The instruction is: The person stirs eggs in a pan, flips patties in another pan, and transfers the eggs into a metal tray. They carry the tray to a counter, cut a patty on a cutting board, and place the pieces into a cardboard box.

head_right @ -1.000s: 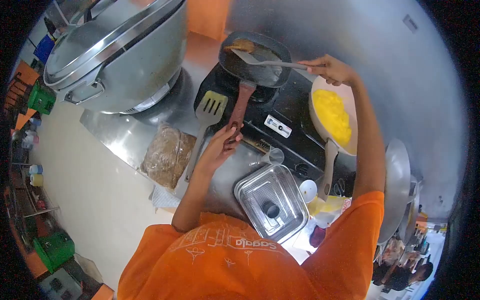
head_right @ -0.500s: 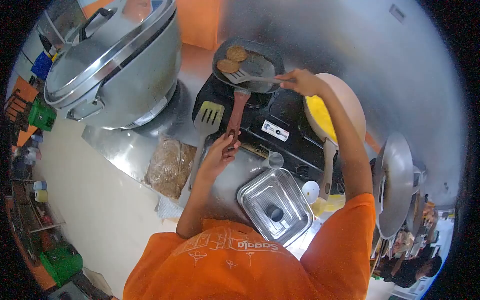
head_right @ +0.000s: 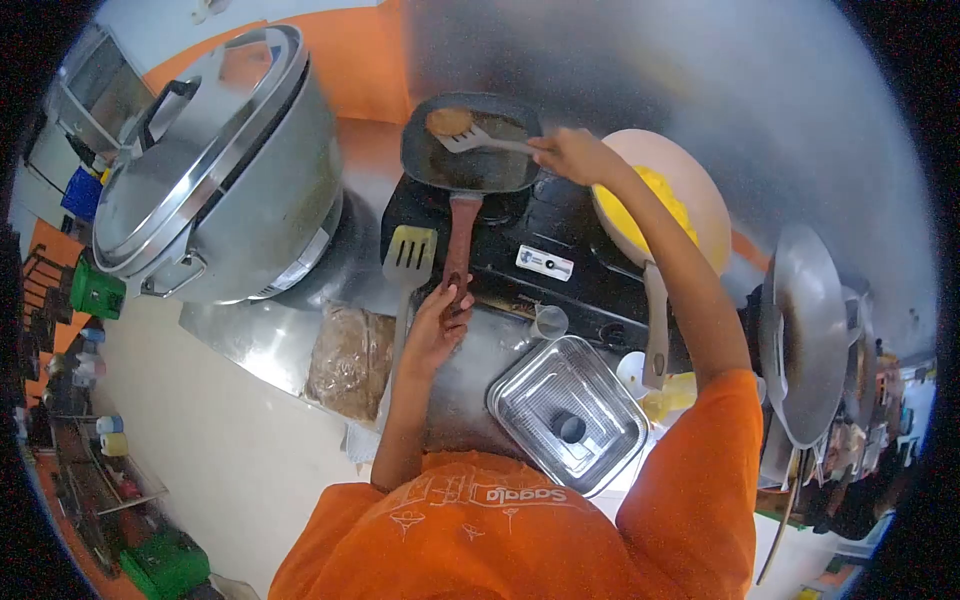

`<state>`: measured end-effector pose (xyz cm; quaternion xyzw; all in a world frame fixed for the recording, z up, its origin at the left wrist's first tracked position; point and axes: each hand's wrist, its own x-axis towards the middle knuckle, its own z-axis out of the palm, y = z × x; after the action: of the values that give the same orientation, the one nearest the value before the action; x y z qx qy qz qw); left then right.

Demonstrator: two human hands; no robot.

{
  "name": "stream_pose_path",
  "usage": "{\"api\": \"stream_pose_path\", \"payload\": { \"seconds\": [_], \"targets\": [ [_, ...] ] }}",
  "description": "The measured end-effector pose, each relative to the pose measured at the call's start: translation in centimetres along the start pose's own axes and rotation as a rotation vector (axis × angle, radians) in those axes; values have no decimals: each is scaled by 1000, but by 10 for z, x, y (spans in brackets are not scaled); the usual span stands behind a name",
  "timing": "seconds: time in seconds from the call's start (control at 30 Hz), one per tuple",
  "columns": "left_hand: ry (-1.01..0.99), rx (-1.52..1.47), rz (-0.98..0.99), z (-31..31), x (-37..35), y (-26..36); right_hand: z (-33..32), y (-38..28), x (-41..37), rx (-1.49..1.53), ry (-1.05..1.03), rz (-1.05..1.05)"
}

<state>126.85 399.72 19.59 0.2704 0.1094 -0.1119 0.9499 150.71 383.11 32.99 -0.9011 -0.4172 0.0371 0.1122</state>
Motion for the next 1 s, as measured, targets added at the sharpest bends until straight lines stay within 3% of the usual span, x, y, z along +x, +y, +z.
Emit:
{"api": "stream_pose_path", "payload": {
  "seconds": [0.2,0.23,0.47,0.57,0.83,1.0],
  "targets": [
    [7,-10,-7,2,-3,1,-55,-26,50,197,-374,391],
    [3,-12,-4,2,-3,2,-61,-29,52,158,-313,376],
    [8,-21,5,3,-3,0,-90,-40,35,99,-540,384],
    [6,-22,1,2,-3,0,-79,-34,29,78,-457,448],
    [-28,42,-29,1,-2,5,-14,-5,35,-73,-186,171],
    [-27,74,-70,0,-3,6,28,4,39,-97,-51,146]
  ]
}}
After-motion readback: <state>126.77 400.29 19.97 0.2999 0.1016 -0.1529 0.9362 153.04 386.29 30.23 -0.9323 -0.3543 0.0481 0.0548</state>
